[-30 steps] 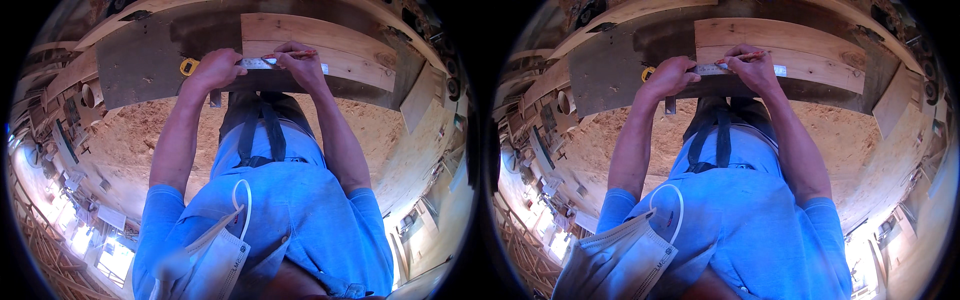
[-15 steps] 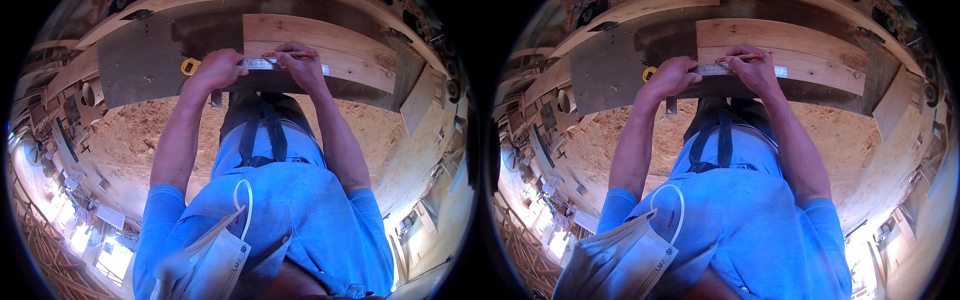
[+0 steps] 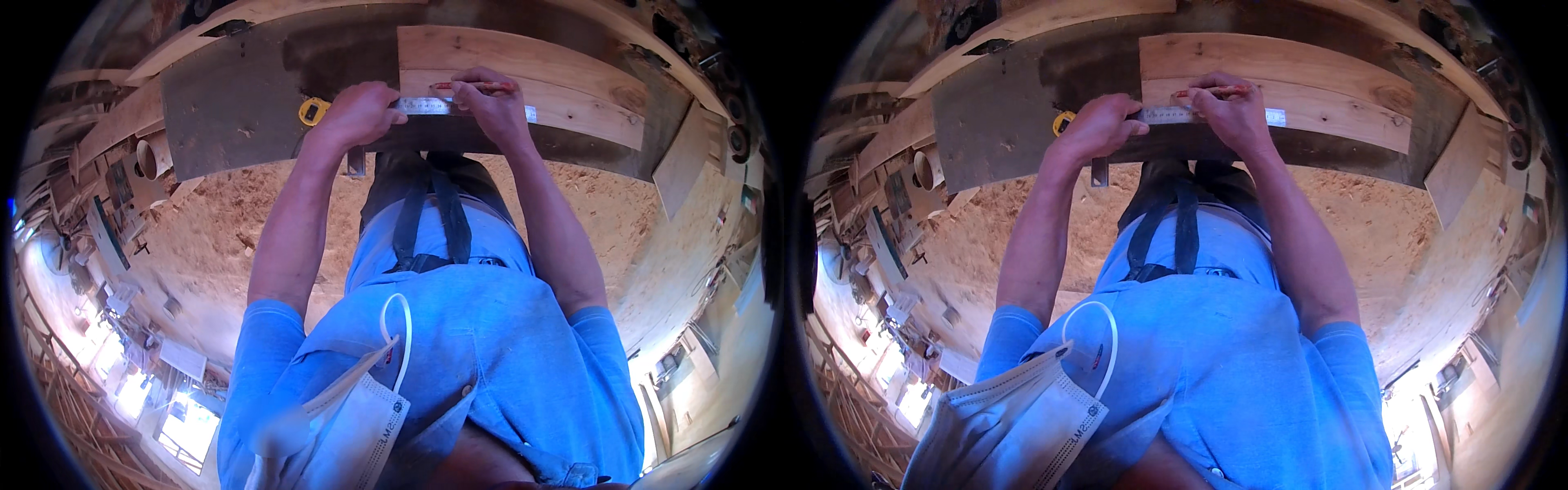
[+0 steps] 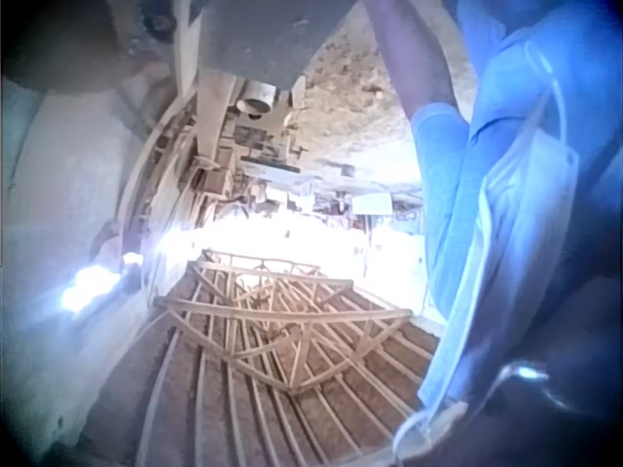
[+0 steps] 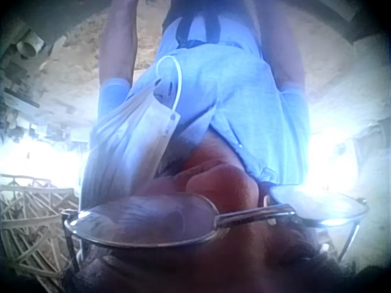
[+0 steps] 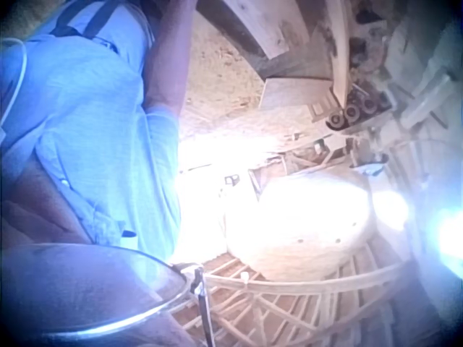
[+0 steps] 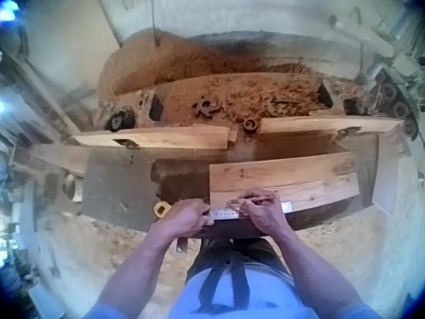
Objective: The person picks up a rectangular wooden board and places it on a workbench. Using a tape measure and a pencil, they measure the board's length and mark it. They then use a metal square ruler to draw a straight line across the board at the marked point. Finally, they pick up a second wooden board and place it next to the first one.
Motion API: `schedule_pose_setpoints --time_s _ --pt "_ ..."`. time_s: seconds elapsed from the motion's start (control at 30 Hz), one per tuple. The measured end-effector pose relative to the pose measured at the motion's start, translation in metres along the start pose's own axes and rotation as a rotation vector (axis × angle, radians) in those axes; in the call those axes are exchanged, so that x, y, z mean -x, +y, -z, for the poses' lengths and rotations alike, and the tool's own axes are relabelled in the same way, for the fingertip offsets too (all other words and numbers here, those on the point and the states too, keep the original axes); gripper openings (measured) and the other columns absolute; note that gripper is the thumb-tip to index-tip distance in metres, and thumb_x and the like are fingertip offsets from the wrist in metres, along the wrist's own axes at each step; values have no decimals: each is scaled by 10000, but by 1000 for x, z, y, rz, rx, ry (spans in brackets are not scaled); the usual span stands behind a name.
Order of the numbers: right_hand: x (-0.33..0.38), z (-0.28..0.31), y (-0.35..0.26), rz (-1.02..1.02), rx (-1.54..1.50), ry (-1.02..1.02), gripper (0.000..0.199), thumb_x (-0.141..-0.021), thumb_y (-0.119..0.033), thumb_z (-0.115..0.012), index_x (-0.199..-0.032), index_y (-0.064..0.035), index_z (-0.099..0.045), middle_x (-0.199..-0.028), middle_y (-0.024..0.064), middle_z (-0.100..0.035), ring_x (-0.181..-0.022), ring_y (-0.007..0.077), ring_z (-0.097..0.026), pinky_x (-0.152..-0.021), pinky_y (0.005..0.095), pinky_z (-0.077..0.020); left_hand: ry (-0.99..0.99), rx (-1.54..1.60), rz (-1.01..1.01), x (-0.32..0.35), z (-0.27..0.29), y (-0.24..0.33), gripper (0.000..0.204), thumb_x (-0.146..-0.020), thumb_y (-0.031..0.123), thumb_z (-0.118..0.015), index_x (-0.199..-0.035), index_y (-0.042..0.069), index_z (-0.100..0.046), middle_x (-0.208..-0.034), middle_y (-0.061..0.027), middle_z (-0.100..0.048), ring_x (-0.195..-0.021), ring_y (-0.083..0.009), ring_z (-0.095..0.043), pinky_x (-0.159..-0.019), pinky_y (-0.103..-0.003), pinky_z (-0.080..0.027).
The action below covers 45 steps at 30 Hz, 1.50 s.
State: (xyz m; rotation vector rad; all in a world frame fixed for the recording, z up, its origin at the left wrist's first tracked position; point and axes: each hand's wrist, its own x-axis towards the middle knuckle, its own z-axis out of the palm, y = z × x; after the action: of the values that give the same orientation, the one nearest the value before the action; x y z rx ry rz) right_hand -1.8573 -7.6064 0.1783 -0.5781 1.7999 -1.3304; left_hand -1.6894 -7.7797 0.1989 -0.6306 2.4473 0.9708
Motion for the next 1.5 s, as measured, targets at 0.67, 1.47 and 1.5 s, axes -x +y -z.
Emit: schedule_pose_setpoints --time_s 0.67,1.47,1.5 --pt "89 6 -38 310 198 395 301 -866 -39 -733 -1151 -13 -643 -1011 102 -692 -934 194 -662 -835 304 -527 527 604 -151 -2 3 7 463 -834 129 -738 -1260 -26 -638 -1138 -143 -716 -1020 -204 -674 -931 -312 -500" --pt "55 147 -32 1000 518 -169 256 -824 -46 -696 -1078 -61 -660 -983 125 -673 -783 267 -607 -685 378 -507 892 1327 53 25 -52 210 490 -903 6 -643 -1365 -94 -514 -1120 -142 -664 -1009 -178 -641 -916 -304 -509" --pt "55 152 -37 924 283 -175 235 -864 -54 -674 -1098 -54 -650 -989 132 -679 -794 248 -614 -685 368 -509 968 1411 -63 34 -47 224 485 -911 16 -653 -1365 -87 -518 -1149 -143 -658 -1043 -175 -635 -931 -303 -504"
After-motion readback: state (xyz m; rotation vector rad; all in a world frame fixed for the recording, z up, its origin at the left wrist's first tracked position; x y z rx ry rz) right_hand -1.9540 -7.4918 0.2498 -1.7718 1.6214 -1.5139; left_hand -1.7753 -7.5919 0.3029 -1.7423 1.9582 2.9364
